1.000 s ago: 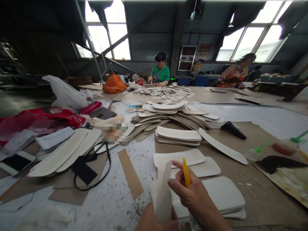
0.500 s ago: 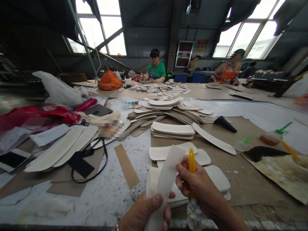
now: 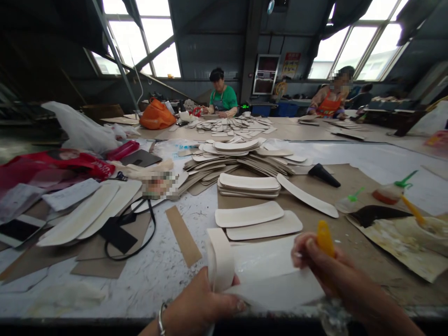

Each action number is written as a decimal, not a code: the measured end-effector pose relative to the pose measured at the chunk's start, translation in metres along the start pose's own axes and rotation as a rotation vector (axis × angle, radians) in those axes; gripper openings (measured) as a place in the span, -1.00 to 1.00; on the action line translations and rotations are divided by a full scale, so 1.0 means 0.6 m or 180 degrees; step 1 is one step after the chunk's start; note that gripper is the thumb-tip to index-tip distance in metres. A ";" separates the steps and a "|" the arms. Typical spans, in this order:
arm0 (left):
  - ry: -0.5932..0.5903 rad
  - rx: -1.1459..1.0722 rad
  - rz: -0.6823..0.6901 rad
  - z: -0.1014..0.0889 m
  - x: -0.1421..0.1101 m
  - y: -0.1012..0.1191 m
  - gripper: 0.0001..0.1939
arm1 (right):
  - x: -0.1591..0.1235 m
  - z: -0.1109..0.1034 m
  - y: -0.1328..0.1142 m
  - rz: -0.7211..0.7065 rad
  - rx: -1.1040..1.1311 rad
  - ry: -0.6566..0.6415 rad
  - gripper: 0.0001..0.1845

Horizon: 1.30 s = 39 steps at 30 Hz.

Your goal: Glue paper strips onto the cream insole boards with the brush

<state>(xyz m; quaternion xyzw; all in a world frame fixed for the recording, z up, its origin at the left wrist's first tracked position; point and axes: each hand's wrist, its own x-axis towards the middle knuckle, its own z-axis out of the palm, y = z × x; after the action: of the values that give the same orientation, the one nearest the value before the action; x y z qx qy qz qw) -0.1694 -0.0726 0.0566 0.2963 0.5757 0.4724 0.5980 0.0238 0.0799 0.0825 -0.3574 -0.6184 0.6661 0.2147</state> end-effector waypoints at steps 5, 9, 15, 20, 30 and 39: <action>0.0225 0.0998 -0.0181 0.009 -0.005 0.022 -0.84 | 0.000 -0.017 -0.041 -0.0927 -0.2251 0.0223 -0.66; 0.0089 0.0995 0.0048 0.024 0.003 0.018 -0.84 | 0.002 0.064 -0.031 -0.0476 -0.2202 -0.1181 -0.70; 0.0121 0.0579 -0.0011 0.001 0.001 0.013 -0.78 | 0.018 0.098 -0.001 0.0476 -0.1427 -0.1771 -0.74; 0.0691 -0.0085 -0.0088 -0.035 -0.014 -0.015 -0.66 | 0.032 0.058 0.000 0.0645 -0.1583 -0.1598 -0.76; 0.0934 -0.0511 -0.0307 -0.033 -0.016 -0.031 -0.61 | 0.044 0.046 -0.013 0.0374 -0.2467 -0.1715 -0.74; 0.0033 0.0417 -0.0476 -0.036 -0.006 -0.010 -0.70 | 0.023 0.053 -0.027 -0.0172 -0.2929 -0.1327 -0.66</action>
<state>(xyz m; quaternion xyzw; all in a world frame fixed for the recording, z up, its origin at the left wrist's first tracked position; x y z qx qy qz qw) -0.1888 -0.0823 0.0493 0.2885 0.6289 0.3893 0.6080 -0.0112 0.0708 0.0947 -0.2582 -0.8866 0.3760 -0.0760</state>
